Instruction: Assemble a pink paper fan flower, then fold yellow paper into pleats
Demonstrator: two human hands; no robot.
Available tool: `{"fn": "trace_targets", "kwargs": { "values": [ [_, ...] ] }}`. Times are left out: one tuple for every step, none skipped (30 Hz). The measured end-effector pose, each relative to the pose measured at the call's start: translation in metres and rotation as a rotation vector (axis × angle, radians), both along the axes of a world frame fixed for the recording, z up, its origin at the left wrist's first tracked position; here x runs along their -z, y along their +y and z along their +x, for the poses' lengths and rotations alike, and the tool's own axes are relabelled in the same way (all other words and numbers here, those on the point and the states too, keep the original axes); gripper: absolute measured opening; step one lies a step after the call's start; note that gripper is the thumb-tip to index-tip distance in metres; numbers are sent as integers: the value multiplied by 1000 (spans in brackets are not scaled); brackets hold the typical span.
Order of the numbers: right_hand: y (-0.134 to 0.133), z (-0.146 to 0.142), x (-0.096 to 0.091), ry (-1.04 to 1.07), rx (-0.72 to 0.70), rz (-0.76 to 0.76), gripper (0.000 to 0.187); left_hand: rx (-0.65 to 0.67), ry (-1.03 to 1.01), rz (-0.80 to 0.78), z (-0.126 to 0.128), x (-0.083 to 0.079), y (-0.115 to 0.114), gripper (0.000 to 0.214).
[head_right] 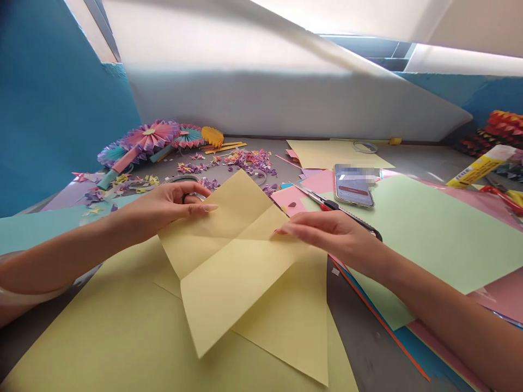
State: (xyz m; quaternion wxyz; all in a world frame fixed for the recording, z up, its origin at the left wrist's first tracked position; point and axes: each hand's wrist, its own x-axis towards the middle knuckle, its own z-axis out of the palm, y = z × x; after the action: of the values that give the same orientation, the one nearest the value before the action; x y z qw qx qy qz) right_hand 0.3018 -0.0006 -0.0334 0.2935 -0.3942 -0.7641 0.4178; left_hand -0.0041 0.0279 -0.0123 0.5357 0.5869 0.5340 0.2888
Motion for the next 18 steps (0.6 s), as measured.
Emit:
{"fn": "trace_targets", "kwargs": {
  "values": [
    [0,-3,0,11,22,-28,21,-1,-15,-5,1,0,-1,36],
    [0,-5,0,28,55,-47,18,-3,-34,-12,1,-1,-2,36],
    [1,-7,0,49,93,-59,17,-8,-54,-20,2,-1,-2,37],
    [1,-8,0,72,129,-67,17,-16,-68,-26,2,-1,-3,40],
    [2,-9,-1,90,159,-81,17,-26,-71,-27,3,-2,-4,42],
    [3,-8,-1,100,190,-101,17,-28,-61,-20,3,-1,-4,46],
    [3,-7,-2,103,217,-128,19,-18,-39,-2,4,-1,-4,49],
    [4,-5,-2,101,242,-156,21,-2,-11,32,4,-1,-4,51],
    [5,-2,-3,100,274,-176,23,15,19,83,4,-1,-4,53],
    [6,1,-3,111,327,-189,26,32,42,153,3,0,-4,55],
    [7,5,-3,138,396,-191,28,48,60,231,1,-1,-3,58],
    [8,8,-4,180,473,-181,31,66,82,310,-2,-2,-3,61],
    [9,10,-4,226,548,-167,33,96,114,383,-6,-3,-3,63],
    [10,12,-5,274,614,-150,33,156,166,442,-10,-6,-5,63],
    [11,13,-5,318,664,-133,32,251,239,488,-14,-8,-7,62],
    [12,13,-6,352,691,-121,30,367,334,520,-17,-12,-11,61],
    [12,12,-7,374,702,-112,29,507,442,545,-20,-15,-16,61],
    [12,11,-7,391,708,-111,28,643,546,564,-21,-18,-22,62]
  ]
}}
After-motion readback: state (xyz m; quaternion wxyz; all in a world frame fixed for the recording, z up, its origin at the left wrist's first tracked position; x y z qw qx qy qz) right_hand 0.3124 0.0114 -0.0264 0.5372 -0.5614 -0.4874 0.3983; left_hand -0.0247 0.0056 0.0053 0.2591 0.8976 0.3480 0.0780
